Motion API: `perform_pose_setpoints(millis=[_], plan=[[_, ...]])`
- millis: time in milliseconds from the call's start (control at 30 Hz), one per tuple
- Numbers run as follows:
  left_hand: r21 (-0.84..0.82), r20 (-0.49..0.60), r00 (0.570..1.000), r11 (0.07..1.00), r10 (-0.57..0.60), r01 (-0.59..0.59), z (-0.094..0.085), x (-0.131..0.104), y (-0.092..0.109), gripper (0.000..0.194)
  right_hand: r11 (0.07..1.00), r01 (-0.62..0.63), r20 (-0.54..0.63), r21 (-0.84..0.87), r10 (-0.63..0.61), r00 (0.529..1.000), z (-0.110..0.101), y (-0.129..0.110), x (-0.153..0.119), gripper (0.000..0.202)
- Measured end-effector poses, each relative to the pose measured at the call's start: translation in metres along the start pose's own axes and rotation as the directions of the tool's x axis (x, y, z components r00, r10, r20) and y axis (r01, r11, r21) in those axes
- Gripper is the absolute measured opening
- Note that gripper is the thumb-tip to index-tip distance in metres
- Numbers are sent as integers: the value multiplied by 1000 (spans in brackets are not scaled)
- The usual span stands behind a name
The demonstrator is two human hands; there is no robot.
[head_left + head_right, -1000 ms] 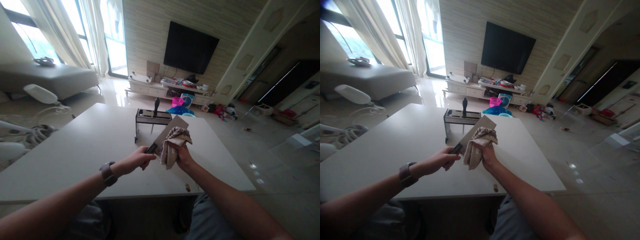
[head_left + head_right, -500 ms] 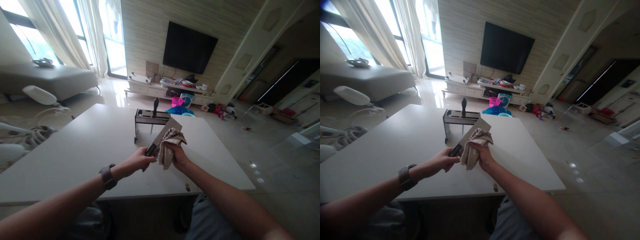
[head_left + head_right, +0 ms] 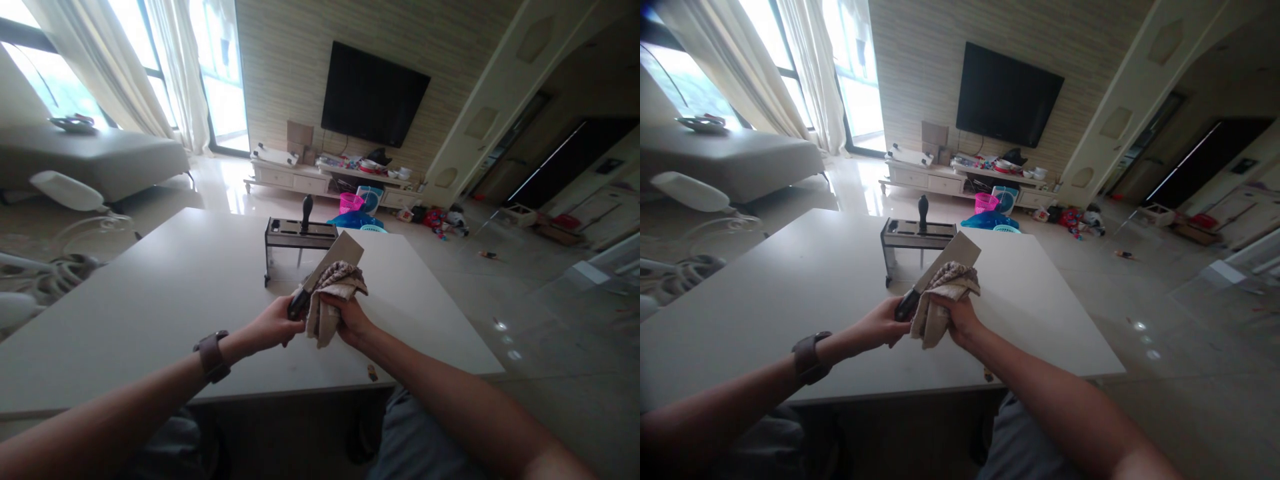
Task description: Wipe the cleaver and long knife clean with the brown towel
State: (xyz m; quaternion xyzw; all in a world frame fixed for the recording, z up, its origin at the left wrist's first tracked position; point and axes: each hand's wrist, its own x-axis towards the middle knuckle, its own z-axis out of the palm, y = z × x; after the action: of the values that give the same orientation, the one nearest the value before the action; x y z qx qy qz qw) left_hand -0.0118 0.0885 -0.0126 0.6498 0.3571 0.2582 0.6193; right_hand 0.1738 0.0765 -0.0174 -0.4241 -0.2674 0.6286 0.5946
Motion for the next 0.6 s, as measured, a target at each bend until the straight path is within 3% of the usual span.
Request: perform_pose_setpoints(millis=[300,467,600], plan=[[-30,-5,1000,1000,4,-4,0,-1,9,21,994,80,-9,-79,-81,997,-3,-9,3,46],[-44,-24,1000,999,-8,7,-7,-9,23,26,985,162,-70,-66,-166,984,-9,-33,18,51],[-10,28,997,998,-69,69,-13,-18,25,29,964,264,-89,-31,-265,960,-30,-56,36,47]])
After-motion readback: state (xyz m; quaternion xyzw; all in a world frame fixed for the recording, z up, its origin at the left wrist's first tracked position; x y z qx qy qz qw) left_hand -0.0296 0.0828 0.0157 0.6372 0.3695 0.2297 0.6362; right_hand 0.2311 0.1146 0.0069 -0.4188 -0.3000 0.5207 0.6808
